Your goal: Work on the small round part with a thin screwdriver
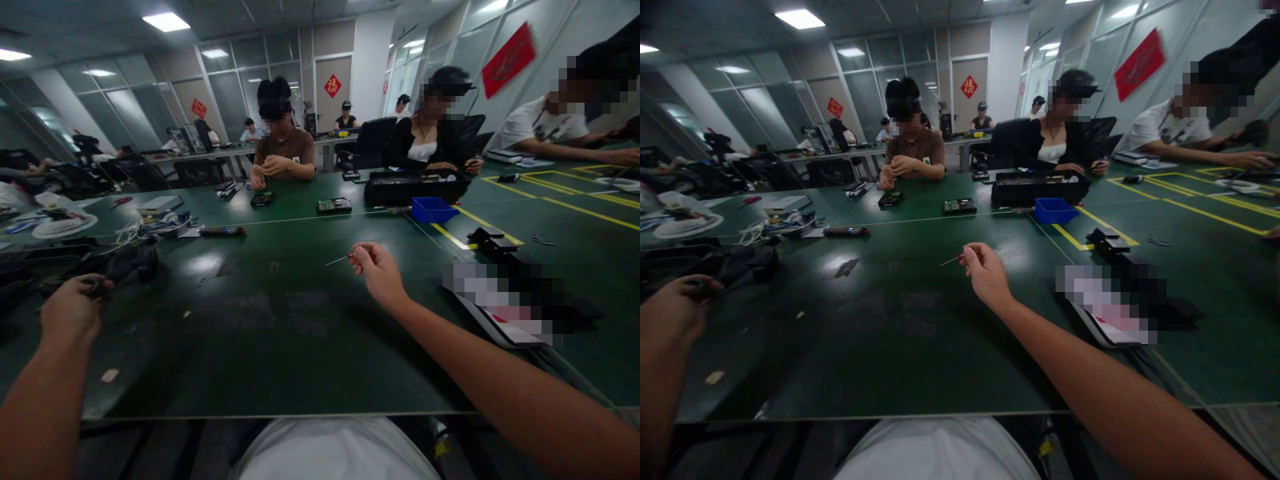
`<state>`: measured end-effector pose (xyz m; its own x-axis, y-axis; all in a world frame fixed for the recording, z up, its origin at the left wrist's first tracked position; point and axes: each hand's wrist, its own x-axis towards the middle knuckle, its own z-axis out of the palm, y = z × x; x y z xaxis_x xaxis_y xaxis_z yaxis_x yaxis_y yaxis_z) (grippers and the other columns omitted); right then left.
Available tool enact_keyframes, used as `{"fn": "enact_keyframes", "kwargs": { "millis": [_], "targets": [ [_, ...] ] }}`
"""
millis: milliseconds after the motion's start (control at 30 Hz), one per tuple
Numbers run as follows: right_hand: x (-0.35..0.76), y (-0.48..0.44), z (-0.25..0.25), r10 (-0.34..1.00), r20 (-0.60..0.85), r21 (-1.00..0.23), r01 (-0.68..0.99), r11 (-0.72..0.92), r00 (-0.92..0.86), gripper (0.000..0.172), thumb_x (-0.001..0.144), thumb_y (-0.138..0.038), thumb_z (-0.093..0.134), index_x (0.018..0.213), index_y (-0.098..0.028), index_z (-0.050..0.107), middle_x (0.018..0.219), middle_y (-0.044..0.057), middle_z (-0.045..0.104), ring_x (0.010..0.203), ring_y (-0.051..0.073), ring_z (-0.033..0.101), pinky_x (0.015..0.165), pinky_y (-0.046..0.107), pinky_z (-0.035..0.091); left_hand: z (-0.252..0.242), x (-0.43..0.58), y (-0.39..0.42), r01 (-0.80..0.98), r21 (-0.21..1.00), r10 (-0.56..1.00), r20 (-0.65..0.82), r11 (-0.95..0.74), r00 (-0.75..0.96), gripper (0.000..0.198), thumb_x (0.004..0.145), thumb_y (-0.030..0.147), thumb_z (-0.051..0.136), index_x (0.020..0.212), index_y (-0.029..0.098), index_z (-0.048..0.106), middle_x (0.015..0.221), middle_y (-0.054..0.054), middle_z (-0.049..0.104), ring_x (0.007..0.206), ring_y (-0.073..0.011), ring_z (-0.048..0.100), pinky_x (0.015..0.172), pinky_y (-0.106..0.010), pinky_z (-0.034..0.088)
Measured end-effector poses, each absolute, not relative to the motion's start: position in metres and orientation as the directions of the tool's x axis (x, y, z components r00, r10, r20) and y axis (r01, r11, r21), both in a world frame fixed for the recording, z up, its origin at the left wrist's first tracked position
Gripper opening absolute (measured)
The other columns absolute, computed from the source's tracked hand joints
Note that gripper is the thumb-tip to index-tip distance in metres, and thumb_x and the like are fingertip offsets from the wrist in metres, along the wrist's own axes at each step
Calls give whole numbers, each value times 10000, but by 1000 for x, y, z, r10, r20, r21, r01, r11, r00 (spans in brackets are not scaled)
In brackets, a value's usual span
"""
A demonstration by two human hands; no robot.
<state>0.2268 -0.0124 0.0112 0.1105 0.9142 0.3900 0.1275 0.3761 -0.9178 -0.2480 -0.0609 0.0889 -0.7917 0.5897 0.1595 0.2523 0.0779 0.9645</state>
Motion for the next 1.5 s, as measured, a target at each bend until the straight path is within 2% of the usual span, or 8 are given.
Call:
{"fn": "enact_keyframes", "kwargs": {
  "millis": [100, 300, 500, 767, 900, 1000, 1333, 1500],
  "targets": [
    [227, -13, 11, 911, 400, -913, 132, 386, 101, 292, 917, -491, 576, 991, -213, 623, 826, 36, 679, 665, 164, 609, 599, 321, 506, 75, -229, -40, 87, 993, 671, 118, -80, -732, 219, 756, -40, 370, 667, 127, 480, 598, 45, 522, 710, -92, 496, 685, -187, 384],
    [228, -12, 10, 912, 400, -912, 139, 386, 91, 287, 916, -491, 577, 994, -220, 631, 877, 56, 698, 784, 200, 664, 685, 357, 543, 65, -146, -6, -86, 989, 899, 69, -117, -432, 98, 666, 142, 470, 724, 153, 548, 700, -26, 554, 732, -163, 526, 667, -270, 413],
    [227, -13, 12, 912, 399, -908, 177, 379, 94, 277, 904, -486, 596, 974, -223, 646, 855, 56, 720, 787, 210, 677, 737, 385, 547, 60, -59, 2, 295, 954, 991, 85, -50, -107, 240, 656, 209, 608, 893, 176, 583, 891, -34, 619, 887, -206, 566, 769, -310, 422],
    [228, -19, 19, 931, 359, -905, 267, 330, 65, 321, 875, -509, 627, 749, -213, 631, 662, 23, 659, 619, 182, 616, 607, 338, 474, 28, 14, -8, 697, 678, 966, 78, -232, 247, 164, 882, 226, 606, 1043, 207, 580, 1024, -67, 656, 944, -232, 600, 862, -368, 454],
    [227, -18, 18, 910, 404, -912, 121, 393, 95, 254, 884, -469, 602, 854, -222, 651, 729, 25, 685, 680, 188, 640, 661, 354, 512, 5, 17, -6, 724, 562, 916, 211, -400, 342, 195, 874, 178, 630, 1062, 234, 626, 1079, -54, 664, 1042, -256, 577, 957, -413, 442],
    [226, -18, 17, 908, 412, -910, 88, 406, 74, 260, 874, -477, 620, 917, -224, 661, 786, 37, 711, 727, 200, 663, 715, 381, 538, -3, 13, -5, 680, 590, 898, 231, -436, 375, 233, 878, 182, 643, 1101, 247, 648, 1121, -45, 672, 1080, -257, 566, 979, -417, 444],
    [224, -19, 18, 907, 417, -903, 139, 407, 53, 254, 870, -481, 634, 903, -231, 664, 810, 49, 732, 759, 215, 686, 745, 401, 549, -1, 14, -6, 606, 666, 897, 265, -435, 353, 295, 884, 204, 655, 1175, 256, 649, 1196, -29, 674, 1127, -236, 581, 1025, -396, 441],
    [225, -24, 22, 905, 421, -862, 339, 377, 63, 317, 867, -520, 644, 756, -224, 649, 674, 27, 685, 626, 186, 624, 616, 339, 479, 0, 12, -7, 626, 662, 909, 256, -412, 328, 348, 890, 219, 659, 1235, 258, 644, 1210, -38, 677, 1116, -245, 589, 1020, -399, 449]
  ]
}}
